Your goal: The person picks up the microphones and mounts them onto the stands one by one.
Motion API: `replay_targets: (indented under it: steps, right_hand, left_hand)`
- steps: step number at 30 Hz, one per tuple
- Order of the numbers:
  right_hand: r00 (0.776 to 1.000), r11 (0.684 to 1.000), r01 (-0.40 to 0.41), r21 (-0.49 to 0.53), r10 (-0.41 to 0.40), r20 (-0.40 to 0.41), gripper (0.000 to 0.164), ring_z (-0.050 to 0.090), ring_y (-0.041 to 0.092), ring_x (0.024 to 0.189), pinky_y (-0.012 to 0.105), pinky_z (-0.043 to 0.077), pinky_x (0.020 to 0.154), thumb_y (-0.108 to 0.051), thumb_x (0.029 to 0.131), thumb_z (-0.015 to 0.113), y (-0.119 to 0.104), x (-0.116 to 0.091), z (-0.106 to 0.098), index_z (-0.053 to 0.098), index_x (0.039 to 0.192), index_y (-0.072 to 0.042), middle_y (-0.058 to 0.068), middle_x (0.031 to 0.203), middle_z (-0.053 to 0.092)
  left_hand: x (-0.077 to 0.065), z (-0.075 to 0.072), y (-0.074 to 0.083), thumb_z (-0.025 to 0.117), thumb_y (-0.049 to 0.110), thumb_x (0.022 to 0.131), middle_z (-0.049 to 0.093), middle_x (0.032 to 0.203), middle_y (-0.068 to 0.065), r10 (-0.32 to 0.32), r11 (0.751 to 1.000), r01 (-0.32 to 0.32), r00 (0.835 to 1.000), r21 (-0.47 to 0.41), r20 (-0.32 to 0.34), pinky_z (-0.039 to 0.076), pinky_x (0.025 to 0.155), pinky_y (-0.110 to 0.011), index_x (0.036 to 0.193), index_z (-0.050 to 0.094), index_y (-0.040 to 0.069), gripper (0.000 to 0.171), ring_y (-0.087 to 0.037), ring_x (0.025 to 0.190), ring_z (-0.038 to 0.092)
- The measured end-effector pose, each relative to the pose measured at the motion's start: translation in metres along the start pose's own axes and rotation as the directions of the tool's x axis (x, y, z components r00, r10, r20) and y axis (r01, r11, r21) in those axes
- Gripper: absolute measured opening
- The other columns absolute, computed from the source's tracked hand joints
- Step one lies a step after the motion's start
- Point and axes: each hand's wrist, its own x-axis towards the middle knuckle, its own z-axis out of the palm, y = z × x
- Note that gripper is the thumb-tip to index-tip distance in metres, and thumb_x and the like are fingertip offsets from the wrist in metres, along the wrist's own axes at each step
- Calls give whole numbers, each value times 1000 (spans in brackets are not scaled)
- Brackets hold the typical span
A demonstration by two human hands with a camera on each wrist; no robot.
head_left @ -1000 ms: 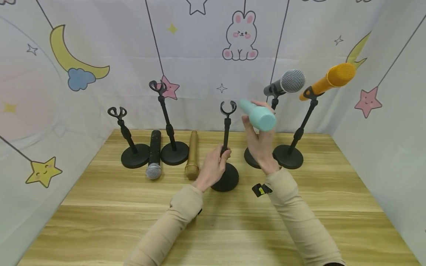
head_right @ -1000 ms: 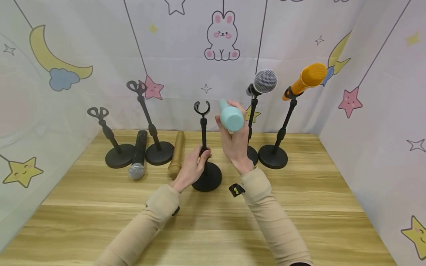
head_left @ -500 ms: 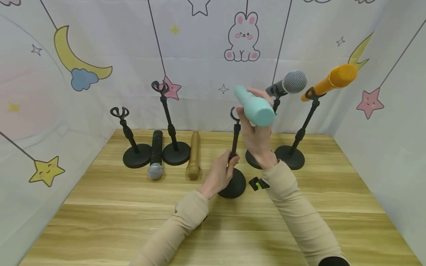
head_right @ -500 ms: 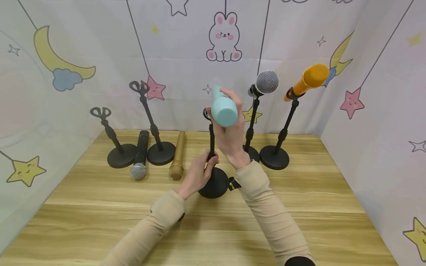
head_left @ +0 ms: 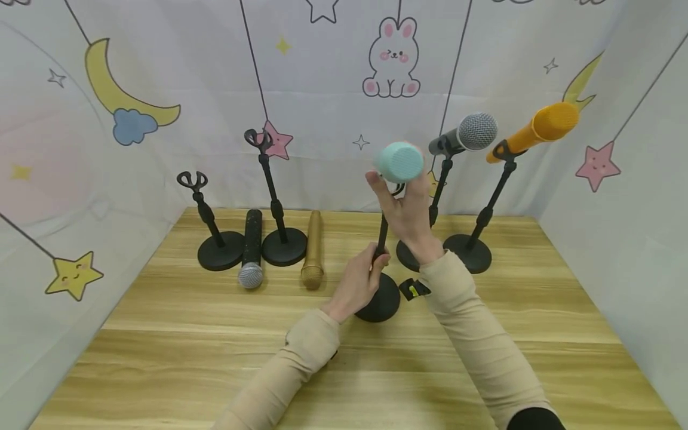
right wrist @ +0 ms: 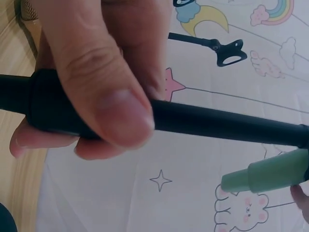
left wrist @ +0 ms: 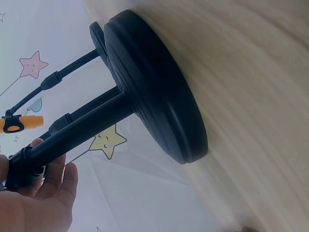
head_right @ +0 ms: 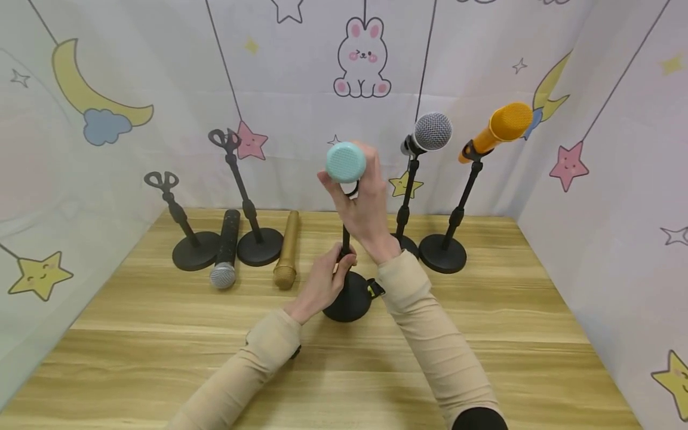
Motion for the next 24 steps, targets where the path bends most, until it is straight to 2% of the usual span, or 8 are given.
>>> replay_targets:
  steps: [4, 7, 11, 17, 24]
  right_hand:
    - [1000, 1000, 0, 27, 0, -5, 84, 59, 35, 96, 38, 47, 98, -60, 86, 71, 6, -1, 4, 52, 122, 13, 28, 107, 60]
    - [999, 999, 3, 37, -2, -33, 68, 59, 37, 94, 41, 49, 96, -36, 87, 79, 12, -2, 7, 49, 123, 13, 28, 105, 59]
    - [998, 999, 9, 36, -7, -55, 51, 59, 38, 90, 44, 51, 91, -8, 83, 72, 16, -2, 10, 49, 123, 14, 29, 103, 59]
    - [996, 998, 14, 58, -9, -90, 41, 59, 39, 95, 40, 50, 95, -4, 83, 68, 15, 1, 13, 52, 116, 15, 31, 106, 57]
    - [994, 998, 21, 60, -14, -105, 38, 57, 41, 97, 40, 49, 96, -4, 83, 67, 15, 3, 13, 54, 113, 15, 32, 107, 55]
  left_hand:
    - [0, 0, 0, 47, 21, 106, 60, 83, -6, -9, 1000, 9, 1000, -10, -3, 45, 67, -24, 103, 57, 6, 18, -14, 70, 54]
    - [0, 0, 1, 47, 22, 106, 61, 84, -6, -13, 1000, 13, 1000, -1, 2, 45, 67, -24, 104, 57, 6, 19, -14, 71, 55]
    - [-1, 1, -1, 47, 23, 106, 61, 84, -6, -8, 1000, 8, 1000, 15, 2, 47, 67, -24, 105, 57, 6, 20, -14, 71, 56]
    - [-1, 1, -1, 45, 25, 106, 61, 84, -6, -15, 1000, 15, 1000, 3, 1, 47, 66, -24, 105, 57, 5, 23, -14, 71, 56]
    - [-1, 1, 0, 41, 32, 105, 61, 84, -6, -23, 1000, 23, 1000, 4, 6, 46, 65, -24, 104, 57, 7, 30, -13, 70, 56]
